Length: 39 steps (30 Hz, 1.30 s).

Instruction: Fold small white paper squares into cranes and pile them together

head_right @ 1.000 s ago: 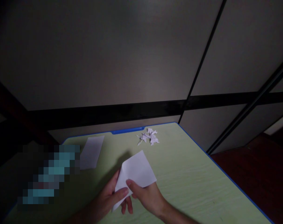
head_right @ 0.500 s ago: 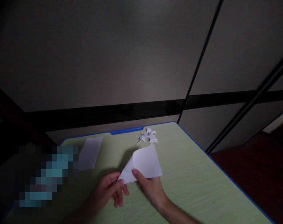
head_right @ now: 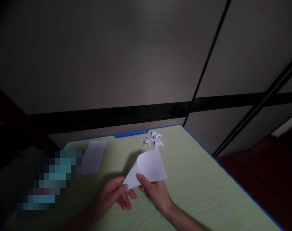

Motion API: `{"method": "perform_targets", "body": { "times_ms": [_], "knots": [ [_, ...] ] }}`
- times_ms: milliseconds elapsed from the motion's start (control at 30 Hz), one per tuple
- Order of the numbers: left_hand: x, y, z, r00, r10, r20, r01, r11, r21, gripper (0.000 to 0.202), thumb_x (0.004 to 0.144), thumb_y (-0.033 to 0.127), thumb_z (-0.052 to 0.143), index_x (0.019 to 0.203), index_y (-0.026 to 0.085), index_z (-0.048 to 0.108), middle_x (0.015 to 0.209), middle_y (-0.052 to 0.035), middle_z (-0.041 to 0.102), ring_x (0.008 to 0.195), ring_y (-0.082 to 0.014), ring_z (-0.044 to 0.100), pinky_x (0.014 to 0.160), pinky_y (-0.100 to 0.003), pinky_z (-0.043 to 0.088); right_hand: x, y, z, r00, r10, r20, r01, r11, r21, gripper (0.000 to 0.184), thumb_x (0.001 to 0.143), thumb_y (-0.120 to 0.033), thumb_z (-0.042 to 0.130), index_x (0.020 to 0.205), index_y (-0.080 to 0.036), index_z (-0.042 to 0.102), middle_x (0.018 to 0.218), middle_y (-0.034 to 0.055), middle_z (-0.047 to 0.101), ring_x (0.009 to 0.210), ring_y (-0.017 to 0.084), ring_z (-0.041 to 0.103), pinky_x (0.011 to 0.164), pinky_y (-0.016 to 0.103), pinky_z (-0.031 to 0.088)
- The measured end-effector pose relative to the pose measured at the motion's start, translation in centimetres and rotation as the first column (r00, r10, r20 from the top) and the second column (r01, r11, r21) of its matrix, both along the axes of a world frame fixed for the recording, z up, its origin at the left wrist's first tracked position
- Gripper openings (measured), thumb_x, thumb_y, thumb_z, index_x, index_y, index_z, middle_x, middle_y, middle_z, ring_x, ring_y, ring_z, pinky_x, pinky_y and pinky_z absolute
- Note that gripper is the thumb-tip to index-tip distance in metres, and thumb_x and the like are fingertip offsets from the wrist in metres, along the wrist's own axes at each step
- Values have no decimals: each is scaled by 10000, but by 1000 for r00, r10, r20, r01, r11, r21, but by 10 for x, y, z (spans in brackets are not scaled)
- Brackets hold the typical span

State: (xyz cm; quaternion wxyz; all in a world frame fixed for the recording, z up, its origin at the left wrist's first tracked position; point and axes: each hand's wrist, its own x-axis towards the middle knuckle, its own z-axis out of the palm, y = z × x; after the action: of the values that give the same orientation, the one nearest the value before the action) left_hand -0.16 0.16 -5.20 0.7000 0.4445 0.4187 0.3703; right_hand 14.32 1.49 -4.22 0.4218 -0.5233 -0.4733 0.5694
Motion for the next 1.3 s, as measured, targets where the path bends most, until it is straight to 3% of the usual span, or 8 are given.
{"method": "perform_targets", "body": {
  "times_ms": [367,567,767,1000,1300],
  "knots": [
    [2,3,5,994,87,-66,-94,989,-117,346,587,448,556,610,107,496,473,-28,606,330,-102,536,327,-179,370,1,8,-15,957,-101,-273,99,995,-22,297,619,-348,617,498,-122,466,383,-55,431,347,36,348,352,169,234],
    [1,4,9,996,86,-8,-86,984,-159,419,559,500,554,619,85,527,467,-50,608,326,-115,535,329,-194,377,0,8,-15,960,-87,-265,88,996,-7,297,627,-331,615,480,-116,473,380,-47,440,348,35,356,354,168,242],
    [-1,4,9,997,79,4,-77,988,-135,355,598,444,557,623,91,533,498,-51,620,339,-104,533,345,-187,366,2,8,-16,966,-81,-244,84,996,5,298,616,-346,618,474,-118,488,401,-32,460,365,48,373,367,183,259],
    [-7,7,9,997,-28,71,40,985,-168,340,615,408,560,689,75,567,544,-73,638,368,-107,544,357,-184,346,3,8,-16,968,-72,-239,74,997,-3,293,625,-344,614,494,-117,483,411,-33,455,368,46,370,370,185,257],
    [-7,8,6,999,-9,50,17,984,-178,363,575,435,580,678,88,558,507,-55,630,354,-98,539,339,-167,325,3,8,-17,972,-77,-220,80,997,5,297,616,-358,614,493,-120,486,400,-36,451,364,52,370,373,193,254]
  ]
}}
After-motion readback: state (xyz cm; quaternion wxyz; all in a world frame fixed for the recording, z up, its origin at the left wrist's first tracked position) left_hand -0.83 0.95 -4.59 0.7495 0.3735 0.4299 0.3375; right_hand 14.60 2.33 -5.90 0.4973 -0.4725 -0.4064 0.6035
